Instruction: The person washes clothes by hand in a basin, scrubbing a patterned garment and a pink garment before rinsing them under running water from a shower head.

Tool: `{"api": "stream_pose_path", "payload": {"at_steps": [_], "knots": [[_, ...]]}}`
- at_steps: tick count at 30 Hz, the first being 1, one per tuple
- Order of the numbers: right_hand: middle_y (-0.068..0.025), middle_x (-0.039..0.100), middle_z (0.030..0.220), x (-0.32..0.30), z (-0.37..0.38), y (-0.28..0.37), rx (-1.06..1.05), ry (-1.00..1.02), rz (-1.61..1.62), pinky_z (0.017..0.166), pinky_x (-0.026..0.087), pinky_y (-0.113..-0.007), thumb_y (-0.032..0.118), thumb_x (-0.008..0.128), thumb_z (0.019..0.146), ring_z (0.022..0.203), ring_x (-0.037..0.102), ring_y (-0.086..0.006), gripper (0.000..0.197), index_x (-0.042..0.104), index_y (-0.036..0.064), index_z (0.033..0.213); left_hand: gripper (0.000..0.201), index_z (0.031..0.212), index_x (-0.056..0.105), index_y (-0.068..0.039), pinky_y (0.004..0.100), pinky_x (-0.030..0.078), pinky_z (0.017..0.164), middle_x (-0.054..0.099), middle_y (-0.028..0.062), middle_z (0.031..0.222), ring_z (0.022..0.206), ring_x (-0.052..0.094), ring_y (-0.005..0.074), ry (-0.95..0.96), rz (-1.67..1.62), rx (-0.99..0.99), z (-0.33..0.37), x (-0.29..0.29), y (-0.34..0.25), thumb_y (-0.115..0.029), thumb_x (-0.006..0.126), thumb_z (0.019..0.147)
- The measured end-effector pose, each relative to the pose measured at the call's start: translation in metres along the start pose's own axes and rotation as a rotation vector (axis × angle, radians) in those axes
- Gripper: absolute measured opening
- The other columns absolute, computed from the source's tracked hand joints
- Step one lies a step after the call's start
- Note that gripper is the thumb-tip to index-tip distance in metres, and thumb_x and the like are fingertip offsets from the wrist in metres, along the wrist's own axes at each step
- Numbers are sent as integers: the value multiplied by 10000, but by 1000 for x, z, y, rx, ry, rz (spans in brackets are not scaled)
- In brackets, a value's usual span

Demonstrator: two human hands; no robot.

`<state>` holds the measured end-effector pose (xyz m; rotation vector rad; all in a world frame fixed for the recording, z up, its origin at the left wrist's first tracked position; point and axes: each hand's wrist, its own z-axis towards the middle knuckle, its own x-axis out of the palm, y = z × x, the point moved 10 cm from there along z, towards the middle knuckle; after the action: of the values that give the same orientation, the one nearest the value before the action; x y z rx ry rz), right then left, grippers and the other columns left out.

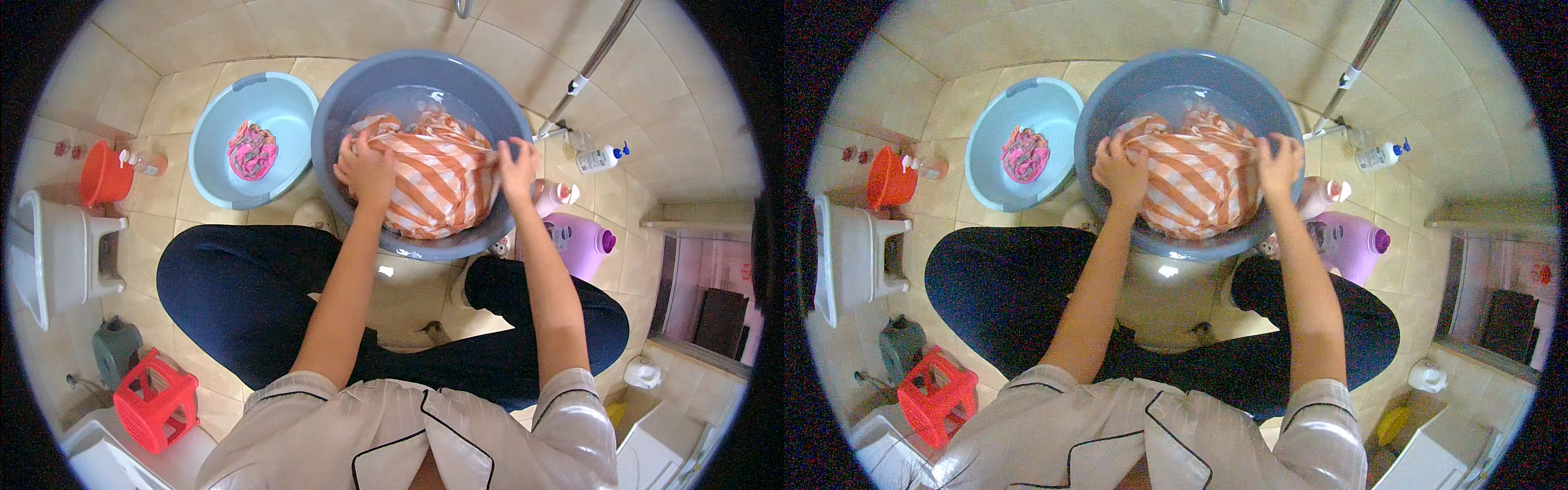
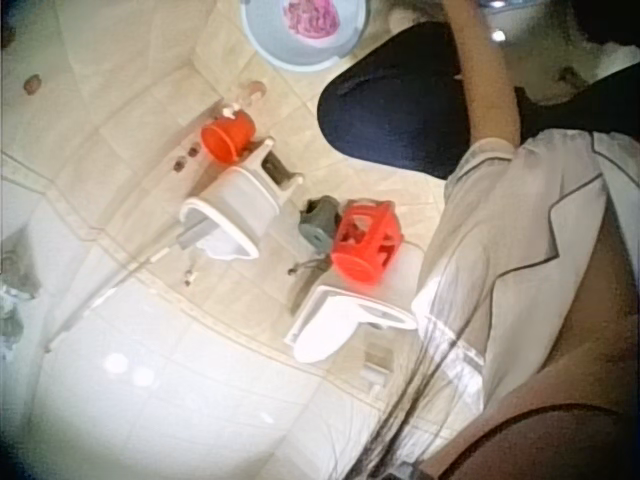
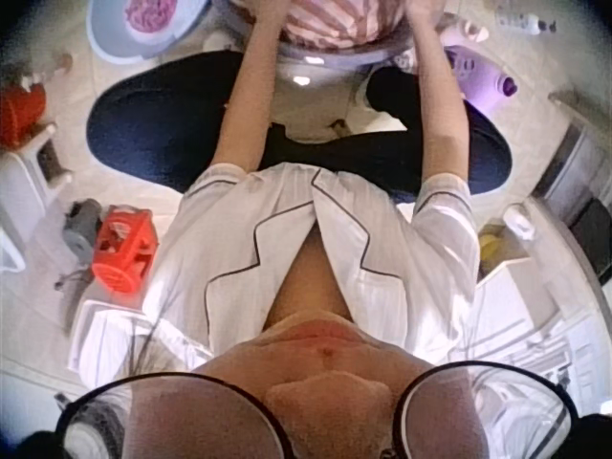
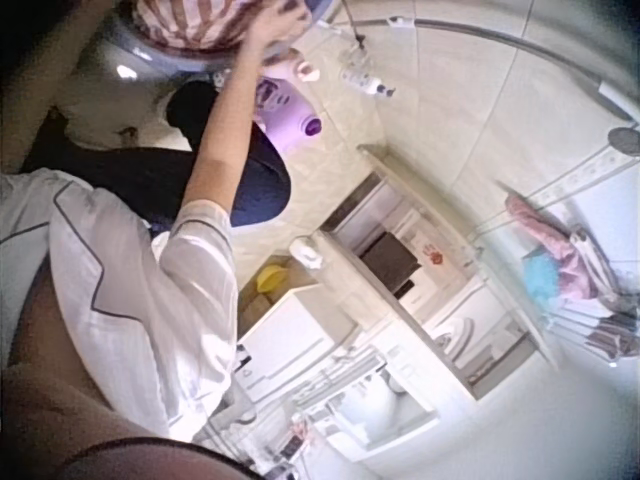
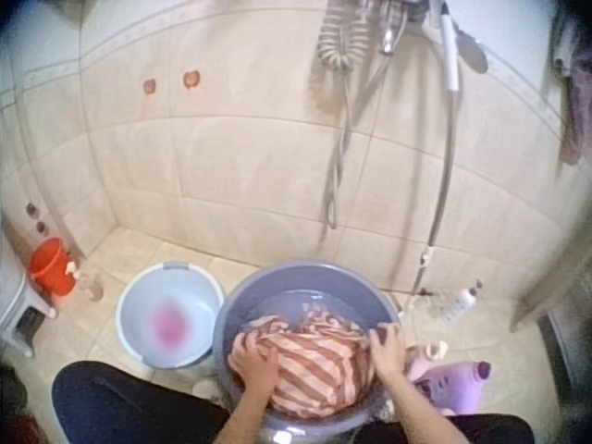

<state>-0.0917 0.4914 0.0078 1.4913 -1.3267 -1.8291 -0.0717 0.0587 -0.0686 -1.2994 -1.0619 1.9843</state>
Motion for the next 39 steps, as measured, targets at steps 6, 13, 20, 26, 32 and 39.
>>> {"api": "stream_pose_path", "payload": {"at_steps": [6,13,20,26,32,39], "knots": [[-265,864,878,94,-86,-60,98,199,-141,767,625,-598,352,778,1327,750,784,-431,560,866,-43,939,485,1439,949,46,458,685,1092,947,97,1303,1201,849,225,422,181,8,-101,92,-11,-416,857,1325],[-254,866,884,61,-106,-107,202,40,-113,775,627,-590,370,774,1338,764,786,-406,568,875,-46,964,477,1418,950,45,441,676,1070,935,78,1265,1173,833,203,511,249,-92,-120,118,13,-414,849,1337],[-244,868,889,31,-109,-1,-25,-134,93,784,629,-582,389,769,1349,778,788,-381,578,883,-50,989,472,1396,951,44,424,668,1049,923,60,1228,1144,818,181,422,-74,-112,-90,84,-36,-412,840,1350],[-235,869,894,-22,-107,107,-215,-239,212,791,631,-575,404,765,1358,790,789,-360,587,889,-53,1011,469,1378,952,42,409,661,1031,913,44,1196,1120,804,163,580,-380,-81,-68,42,-112,-411,832,1360],[-227,871,899,-53,-107,145,-219,-228,257,799,633,-568,420,761,1367,802,791,-339,597,896,-56,1032,469,1359,952,41,394,654,1013,902,27,1164,1096,791,144,544,-565,-241,-89,13,-112,-410,825,1371],[-216,872,904,17,-147,56,35,152,70,808,636,-560,438,757,1378,816,792,-314,610,904,-59,1057,459,1351,967,32,357,643,1019,903,-5,1214,1118,782,115,496,-944,-536,-140,54,-113,-404,826,1376]]}}
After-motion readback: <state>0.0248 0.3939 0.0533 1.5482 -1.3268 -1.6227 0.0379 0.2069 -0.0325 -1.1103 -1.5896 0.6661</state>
